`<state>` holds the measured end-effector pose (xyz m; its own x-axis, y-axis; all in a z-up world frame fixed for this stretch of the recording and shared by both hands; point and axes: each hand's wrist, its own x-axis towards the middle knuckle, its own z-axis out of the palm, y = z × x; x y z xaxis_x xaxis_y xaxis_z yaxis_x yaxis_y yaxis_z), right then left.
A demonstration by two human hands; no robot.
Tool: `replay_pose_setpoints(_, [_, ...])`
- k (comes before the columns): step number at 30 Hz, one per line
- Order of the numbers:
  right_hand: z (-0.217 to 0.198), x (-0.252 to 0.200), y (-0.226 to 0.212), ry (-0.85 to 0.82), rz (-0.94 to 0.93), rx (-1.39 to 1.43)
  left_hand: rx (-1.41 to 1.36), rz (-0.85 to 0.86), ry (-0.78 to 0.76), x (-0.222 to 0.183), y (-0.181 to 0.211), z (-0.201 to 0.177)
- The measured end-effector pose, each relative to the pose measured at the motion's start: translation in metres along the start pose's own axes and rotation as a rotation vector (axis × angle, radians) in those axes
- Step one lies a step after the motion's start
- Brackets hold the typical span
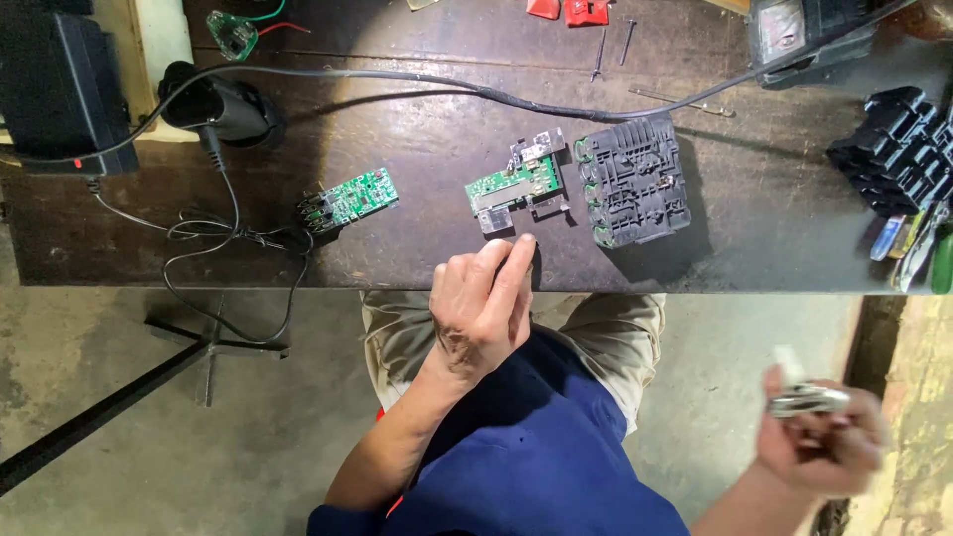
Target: Trimming or cutting wires and leads on an electronic component using wire cutters at a repair bench.
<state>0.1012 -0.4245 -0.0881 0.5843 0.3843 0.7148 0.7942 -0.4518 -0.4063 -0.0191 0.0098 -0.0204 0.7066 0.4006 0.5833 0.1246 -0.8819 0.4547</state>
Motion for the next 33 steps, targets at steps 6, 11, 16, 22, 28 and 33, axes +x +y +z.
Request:
replay_pose_setpoints(6, [0.083, 0.072, -0.167, -0.174, 0.751, 1.424, -0.291, -0.058, -0.002, -0.005, 0.000, -0.018])
replay_pose_setpoints(11, [0.102, 0.107, -0.222, -0.253, 0.954, 1.333, -0.794, -0.282, 0.004, -0.027, 0.025, -0.046])
replay_pose_setpoints(16, [0.108, 0.051, -0.203, -0.556, 0.855, 1.071, -1.842, -0.661, -0.079, -0.054, 0.049, -0.044])
replay_pose_setpoints(22, [0.130, 0.062, -0.218, -0.635, 0.905, 1.380, -2.051, -0.811, 0.235, -0.042, 0.044, -0.045])
replay_pose_setpoints(28, [0.136, 0.065, -0.218, -0.783, 0.773, 1.206, -2.062, -0.793, 0.295, -0.038, 0.037, -0.046])
replay_pose_setpoints(33, [0.144, 0.077, -0.223, -0.879, 0.754, 1.102, -1.934, -0.774, 0.270, -0.037, 0.028, -0.049])
